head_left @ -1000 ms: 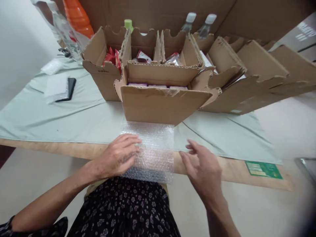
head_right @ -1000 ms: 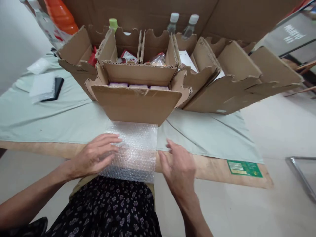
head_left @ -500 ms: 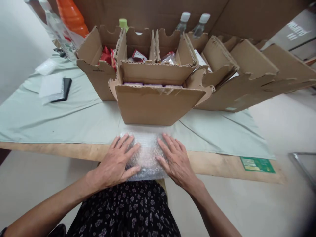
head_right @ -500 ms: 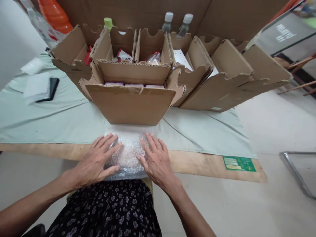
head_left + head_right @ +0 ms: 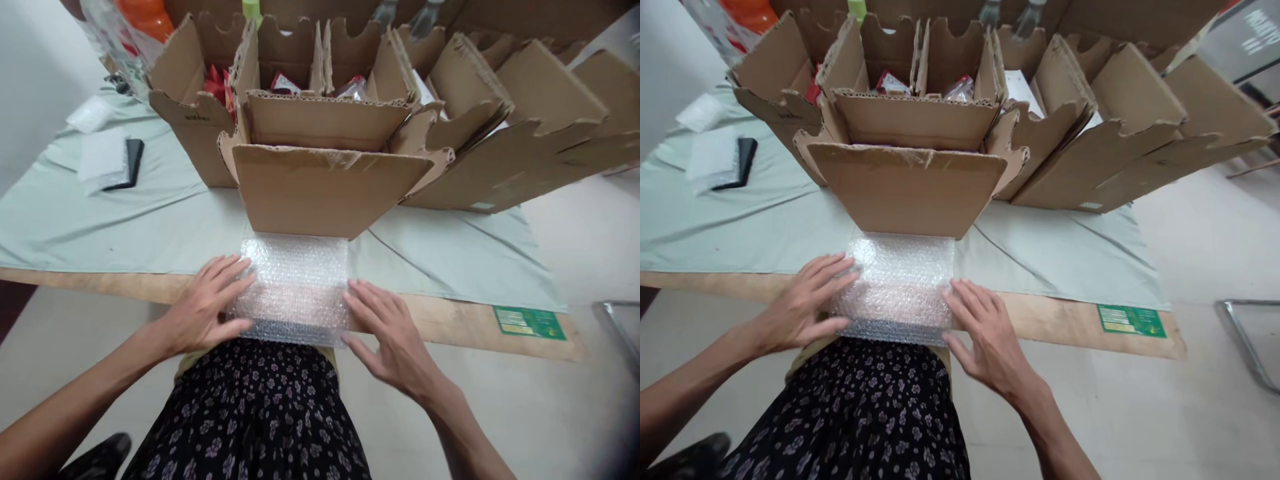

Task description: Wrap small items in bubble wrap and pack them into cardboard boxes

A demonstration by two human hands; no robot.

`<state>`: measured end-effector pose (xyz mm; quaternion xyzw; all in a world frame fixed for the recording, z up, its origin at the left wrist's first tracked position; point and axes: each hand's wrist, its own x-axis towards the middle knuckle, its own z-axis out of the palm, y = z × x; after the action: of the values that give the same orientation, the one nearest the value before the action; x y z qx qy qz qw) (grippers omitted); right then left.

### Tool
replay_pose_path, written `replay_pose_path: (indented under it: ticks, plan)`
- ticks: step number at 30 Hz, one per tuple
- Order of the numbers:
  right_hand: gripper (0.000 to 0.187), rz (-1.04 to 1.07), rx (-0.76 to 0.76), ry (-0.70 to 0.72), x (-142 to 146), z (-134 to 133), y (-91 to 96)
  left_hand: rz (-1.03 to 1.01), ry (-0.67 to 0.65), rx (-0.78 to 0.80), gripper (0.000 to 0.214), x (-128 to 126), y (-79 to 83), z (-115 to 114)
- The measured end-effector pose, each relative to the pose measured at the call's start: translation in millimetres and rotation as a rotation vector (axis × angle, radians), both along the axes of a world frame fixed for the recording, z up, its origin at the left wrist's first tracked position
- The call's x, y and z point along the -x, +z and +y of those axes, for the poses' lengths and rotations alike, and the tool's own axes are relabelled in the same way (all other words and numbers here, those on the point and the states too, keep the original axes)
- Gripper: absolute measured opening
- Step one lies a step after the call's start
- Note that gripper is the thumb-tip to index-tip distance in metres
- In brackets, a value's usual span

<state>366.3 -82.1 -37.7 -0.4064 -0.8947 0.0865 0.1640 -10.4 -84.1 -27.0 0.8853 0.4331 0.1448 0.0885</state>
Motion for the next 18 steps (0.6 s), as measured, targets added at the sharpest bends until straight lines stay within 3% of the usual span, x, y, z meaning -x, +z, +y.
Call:
replay_pose_path:
  ticks: [2, 4, 8, 10, 13, 15, 18]
  plan:
    - [0.064, -0.052, -0.017, 0.012, -8.5, -21.0, -6.1, 0.033, -0.05, 0.004, 0.086, 10.2, -4.6, -25.0]
    - [0.058, -0.082, -0.068, 0.001, -5.8, -29.6, -14.9, 0.063, -0.069, -0.003, 0.084, 10.5, -14.2, -40.6]
    - [0.05, 0.054, -0.088, 0.048, 13.0, -19.0, -19.3, -0.083, -0.063, -0.106, 0.072, -4.7, -24.7, -43.0]
    - [0.043, 0.204, 0.008, 0.048, 19.3, -14.7, -10.2, -0.268, -0.039, -0.117, 0.061, -10.7, -15.4, -39.9]
    - [0.028, 0.378, 0.17, -0.088, 23.8, -15.7, 5.7, -0.49, 0.099, 0.016, 0.033, -14.9, 7.4, -36.9]
    - [0.019, 0.399, 0.176, -0.219, 27.1, -15.0, 9.4, -0.51, 0.238, 0.097, 0.019, -17.0, 16.4, -31.1]
    - [0.017, 0.306, 0.066, -0.343, 33.6, -4.9, 1.9, -0.38, 0.368, 0.072, 0.015, -20.7, 12.2, -13.5]
